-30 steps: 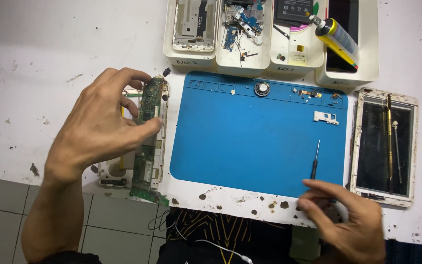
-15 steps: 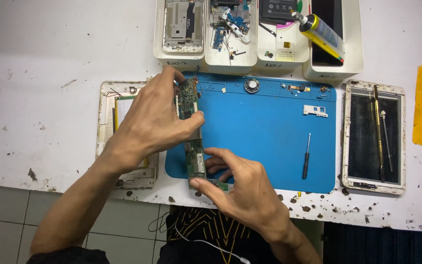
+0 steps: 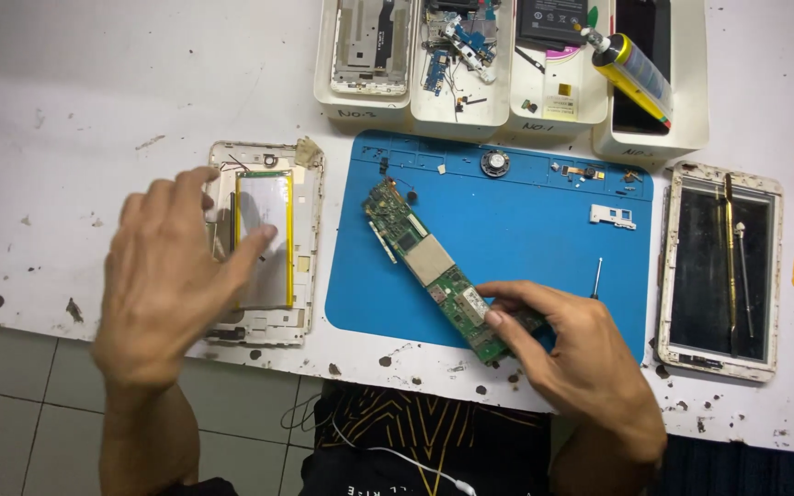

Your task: Disassembling a tablet to remove the battery and motherboard, followed by cleaning the screen frame with a tool.

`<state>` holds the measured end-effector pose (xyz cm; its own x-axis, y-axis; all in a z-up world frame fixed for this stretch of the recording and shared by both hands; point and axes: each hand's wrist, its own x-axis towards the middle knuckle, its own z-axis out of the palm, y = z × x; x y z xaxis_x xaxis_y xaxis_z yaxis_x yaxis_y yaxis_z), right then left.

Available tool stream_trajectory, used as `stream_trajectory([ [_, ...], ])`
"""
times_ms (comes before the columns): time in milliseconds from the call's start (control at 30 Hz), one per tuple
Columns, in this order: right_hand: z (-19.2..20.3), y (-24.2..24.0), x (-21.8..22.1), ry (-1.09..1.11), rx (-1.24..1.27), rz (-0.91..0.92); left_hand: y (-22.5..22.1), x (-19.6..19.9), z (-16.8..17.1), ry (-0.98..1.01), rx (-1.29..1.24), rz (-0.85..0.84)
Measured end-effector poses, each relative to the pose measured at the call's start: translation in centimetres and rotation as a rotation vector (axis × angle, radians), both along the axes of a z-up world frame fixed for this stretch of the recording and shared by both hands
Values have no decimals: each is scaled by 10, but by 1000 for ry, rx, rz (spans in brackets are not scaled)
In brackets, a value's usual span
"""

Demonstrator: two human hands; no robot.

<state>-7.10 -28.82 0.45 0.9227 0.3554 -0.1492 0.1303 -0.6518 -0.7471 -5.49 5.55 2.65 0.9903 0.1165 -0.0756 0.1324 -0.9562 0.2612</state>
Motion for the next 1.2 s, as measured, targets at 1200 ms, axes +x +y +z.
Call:
stream_trajectory([
  [1200,-20,10,-13,-246,-142,-75,-17,9,-9,214,-230,351],
])
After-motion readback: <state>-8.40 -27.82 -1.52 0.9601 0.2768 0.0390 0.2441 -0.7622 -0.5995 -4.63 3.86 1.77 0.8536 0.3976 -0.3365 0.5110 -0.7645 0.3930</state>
